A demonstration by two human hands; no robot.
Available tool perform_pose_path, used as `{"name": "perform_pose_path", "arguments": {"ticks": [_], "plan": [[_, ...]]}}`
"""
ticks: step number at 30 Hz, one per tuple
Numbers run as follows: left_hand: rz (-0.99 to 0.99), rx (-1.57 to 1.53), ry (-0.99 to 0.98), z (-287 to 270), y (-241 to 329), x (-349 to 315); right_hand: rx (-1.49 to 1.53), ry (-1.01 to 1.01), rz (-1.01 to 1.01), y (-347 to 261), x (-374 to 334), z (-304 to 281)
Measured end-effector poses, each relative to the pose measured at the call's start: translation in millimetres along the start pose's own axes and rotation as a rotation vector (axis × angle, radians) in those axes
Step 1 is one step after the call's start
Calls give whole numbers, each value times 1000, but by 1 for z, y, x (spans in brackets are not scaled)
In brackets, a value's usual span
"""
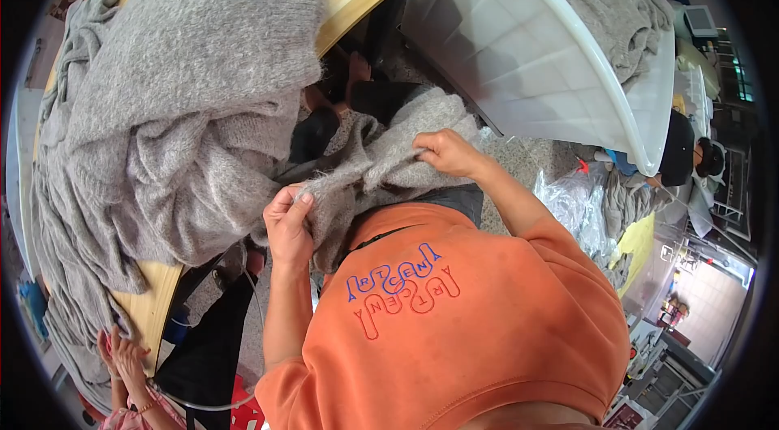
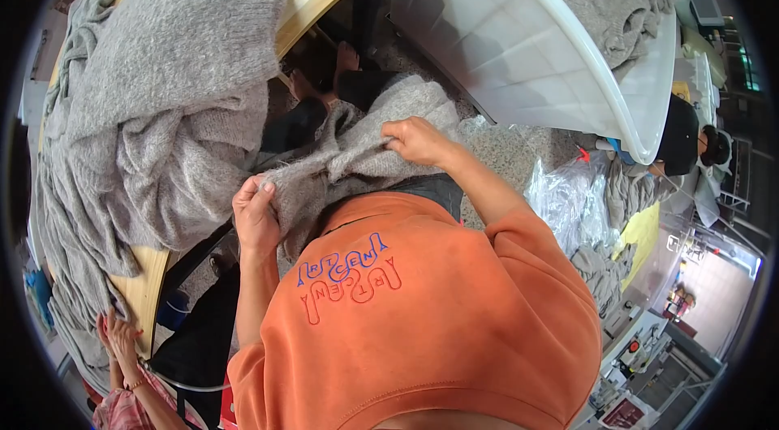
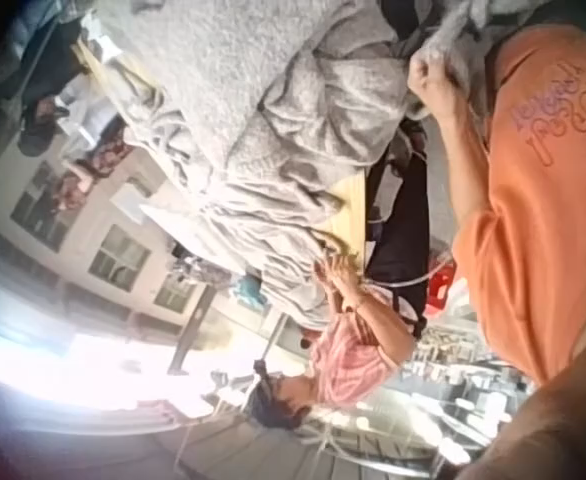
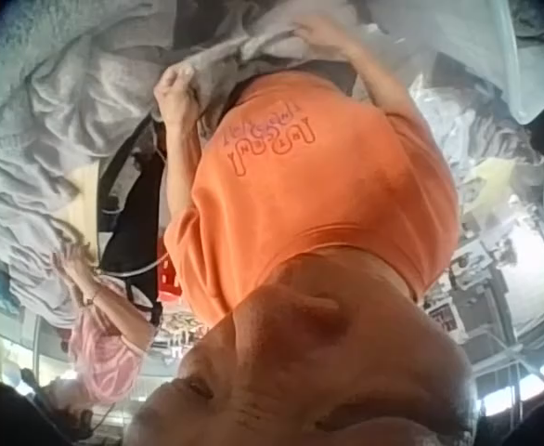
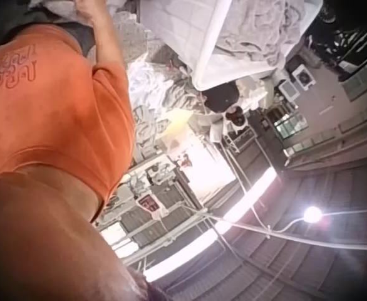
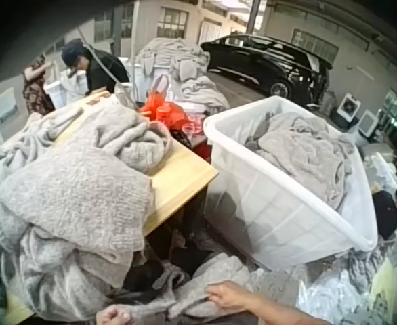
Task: Inspecting and sorting pieces of grey fabric on a production table.
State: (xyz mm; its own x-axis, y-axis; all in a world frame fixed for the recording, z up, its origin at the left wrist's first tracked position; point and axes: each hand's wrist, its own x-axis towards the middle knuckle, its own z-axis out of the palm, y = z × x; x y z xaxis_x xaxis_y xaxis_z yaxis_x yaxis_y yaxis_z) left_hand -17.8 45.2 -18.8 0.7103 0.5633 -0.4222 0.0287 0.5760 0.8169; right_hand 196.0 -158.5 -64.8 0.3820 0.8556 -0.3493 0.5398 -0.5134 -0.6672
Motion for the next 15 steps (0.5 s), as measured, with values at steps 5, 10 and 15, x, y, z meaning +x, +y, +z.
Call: {"name": "perform_pose_path", "arguments": {"ticks": [5,10,15], "plan": [[-36,-92,-87,5,1,1,136,-145,-91,-4,1,14],[-31,-116,-24,6,8,-3,547,192,-194,-31,7,0],[-125,13,-41,17,6,-1,229,261,-686,-89,-4,-7]]}}
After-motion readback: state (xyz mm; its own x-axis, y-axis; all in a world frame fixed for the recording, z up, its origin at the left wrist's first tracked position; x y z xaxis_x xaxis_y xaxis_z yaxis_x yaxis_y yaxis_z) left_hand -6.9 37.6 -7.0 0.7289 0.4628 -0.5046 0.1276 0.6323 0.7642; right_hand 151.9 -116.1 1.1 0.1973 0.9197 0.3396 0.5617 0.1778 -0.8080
